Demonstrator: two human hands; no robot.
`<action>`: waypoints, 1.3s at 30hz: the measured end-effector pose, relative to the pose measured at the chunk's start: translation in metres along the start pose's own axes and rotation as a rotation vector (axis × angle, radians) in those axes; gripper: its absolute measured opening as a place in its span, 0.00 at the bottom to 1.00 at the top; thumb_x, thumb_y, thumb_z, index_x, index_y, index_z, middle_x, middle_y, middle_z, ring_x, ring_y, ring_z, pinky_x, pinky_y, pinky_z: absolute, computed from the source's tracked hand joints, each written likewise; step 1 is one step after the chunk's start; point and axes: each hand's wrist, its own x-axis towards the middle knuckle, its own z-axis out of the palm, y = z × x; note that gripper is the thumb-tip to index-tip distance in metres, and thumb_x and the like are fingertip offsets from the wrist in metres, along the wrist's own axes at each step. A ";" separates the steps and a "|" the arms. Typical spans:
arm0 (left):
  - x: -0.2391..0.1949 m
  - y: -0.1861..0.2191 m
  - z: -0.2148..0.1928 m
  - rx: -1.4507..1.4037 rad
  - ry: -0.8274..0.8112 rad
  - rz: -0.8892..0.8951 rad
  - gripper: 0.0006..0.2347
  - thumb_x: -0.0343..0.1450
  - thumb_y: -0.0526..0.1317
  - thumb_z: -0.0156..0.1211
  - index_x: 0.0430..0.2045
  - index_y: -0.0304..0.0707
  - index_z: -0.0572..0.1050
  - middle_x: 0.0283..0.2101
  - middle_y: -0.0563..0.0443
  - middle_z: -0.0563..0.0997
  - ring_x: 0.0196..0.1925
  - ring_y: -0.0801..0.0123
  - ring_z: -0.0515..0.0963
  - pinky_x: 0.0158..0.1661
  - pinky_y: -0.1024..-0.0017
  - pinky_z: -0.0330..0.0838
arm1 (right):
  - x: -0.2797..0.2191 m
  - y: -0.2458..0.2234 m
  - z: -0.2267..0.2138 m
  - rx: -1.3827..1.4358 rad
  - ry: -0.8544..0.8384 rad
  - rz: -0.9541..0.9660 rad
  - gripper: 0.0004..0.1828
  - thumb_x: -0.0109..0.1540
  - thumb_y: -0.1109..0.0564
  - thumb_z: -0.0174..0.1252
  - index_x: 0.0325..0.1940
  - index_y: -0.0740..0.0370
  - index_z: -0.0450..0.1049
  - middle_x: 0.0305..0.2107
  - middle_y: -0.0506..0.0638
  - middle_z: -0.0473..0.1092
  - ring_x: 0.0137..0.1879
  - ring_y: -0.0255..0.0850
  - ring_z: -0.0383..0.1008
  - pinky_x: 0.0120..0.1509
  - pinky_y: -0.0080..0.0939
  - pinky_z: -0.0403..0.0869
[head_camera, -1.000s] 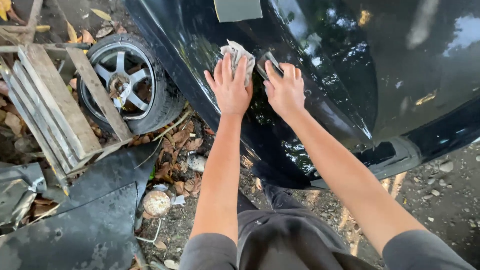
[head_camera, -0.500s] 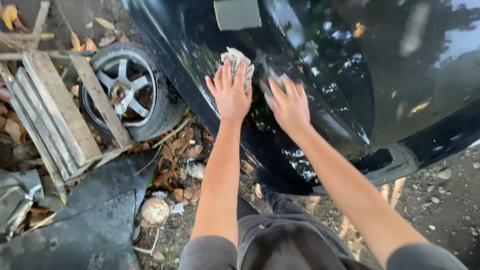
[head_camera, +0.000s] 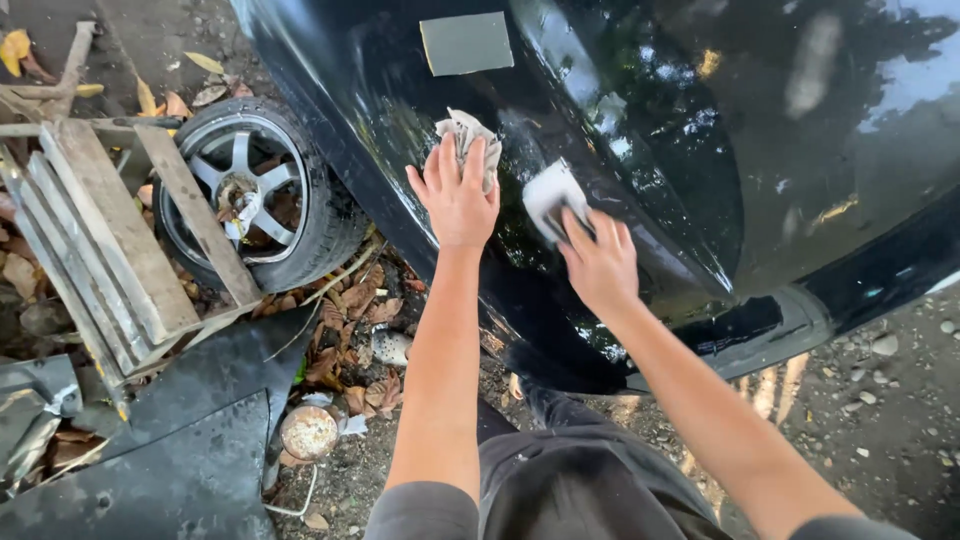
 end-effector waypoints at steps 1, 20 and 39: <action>0.001 0.001 0.000 0.010 -0.016 -0.004 0.28 0.66 0.44 0.70 0.63 0.56 0.67 0.69 0.41 0.64 0.67 0.46 0.65 0.66 0.28 0.50 | -0.021 0.004 0.002 -0.024 0.010 -0.001 0.29 0.58 0.58 0.67 0.64 0.55 0.74 0.54 0.59 0.68 0.55 0.58 0.69 0.59 0.56 0.71; -0.003 -0.002 0.012 0.044 0.010 0.012 0.26 0.69 0.44 0.68 0.63 0.55 0.67 0.70 0.44 0.63 0.68 0.48 0.65 0.68 0.28 0.49 | 0.052 -0.003 0.021 0.014 -0.009 -0.107 0.31 0.61 0.57 0.66 0.67 0.66 0.68 0.59 0.56 0.69 0.58 0.57 0.69 0.63 0.55 0.69; -0.002 -0.002 0.001 0.020 0.013 0.022 0.25 0.68 0.44 0.69 0.61 0.53 0.70 0.69 0.43 0.64 0.67 0.46 0.66 0.65 0.28 0.50 | -0.026 0.014 0.000 -0.044 -0.027 -0.022 0.33 0.57 0.55 0.67 0.67 0.61 0.70 0.55 0.58 0.67 0.58 0.58 0.69 0.61 0.56 0.70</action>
